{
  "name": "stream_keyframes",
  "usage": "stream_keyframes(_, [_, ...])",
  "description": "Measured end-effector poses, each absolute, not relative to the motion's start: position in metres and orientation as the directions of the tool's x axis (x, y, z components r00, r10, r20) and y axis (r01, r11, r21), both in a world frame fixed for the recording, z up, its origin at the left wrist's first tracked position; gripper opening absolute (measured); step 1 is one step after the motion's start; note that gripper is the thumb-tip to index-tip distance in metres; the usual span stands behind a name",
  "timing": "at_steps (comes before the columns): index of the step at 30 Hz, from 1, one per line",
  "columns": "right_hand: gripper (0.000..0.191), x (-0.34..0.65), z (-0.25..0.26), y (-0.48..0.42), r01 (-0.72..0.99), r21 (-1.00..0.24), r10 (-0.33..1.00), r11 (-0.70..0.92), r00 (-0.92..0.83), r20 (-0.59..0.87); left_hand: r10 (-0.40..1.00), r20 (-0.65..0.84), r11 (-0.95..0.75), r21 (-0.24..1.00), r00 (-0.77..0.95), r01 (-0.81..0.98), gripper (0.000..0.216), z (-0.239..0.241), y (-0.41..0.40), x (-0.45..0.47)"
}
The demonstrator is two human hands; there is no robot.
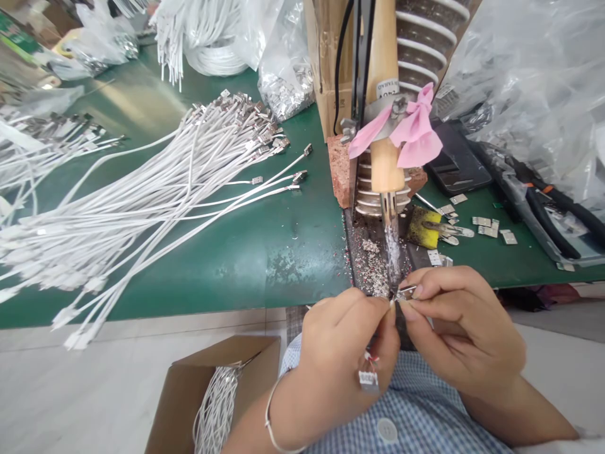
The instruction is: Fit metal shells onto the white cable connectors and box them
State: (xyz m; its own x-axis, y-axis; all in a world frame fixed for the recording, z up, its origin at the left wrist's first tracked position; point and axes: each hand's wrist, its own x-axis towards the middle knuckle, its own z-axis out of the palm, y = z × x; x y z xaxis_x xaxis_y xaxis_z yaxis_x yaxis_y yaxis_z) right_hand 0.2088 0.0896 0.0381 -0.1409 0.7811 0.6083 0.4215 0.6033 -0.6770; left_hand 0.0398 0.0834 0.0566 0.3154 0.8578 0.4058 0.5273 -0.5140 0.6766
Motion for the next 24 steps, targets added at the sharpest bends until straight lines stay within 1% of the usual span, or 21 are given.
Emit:
stream_keyframes(8, [0.025, 0.21, 0.0421, 0.0872, 0.38, -0.704, 0.789, 0.6, -0.138, 0.599, 0.862, 0.401, -0.507, 0.702, 0.311, 0.5, 0.013, 0.0595, 0.0842, 0.039])
stream_keyframes(16, [0.025, 0.2092, 0.0459, 0.0865, 0.384, -0.699, 0.786, 0.603, -0.136, 0.604, 0.862, 0.4, -0.507, 0.708, 0.312, 0.492, 0.015, 0.0606, 0.0845, 0.0386])
stream_keyframes(24, [0.023, 0.211, 0.0402, 0.0856, 0.41, -0.675, 0.785, 0.614, -0.22, 0.58, 0.889, 0.312, -0.449, 0.739, 0.335, 0.502, 0.014, 0.0607, 0.0835, 0.037])
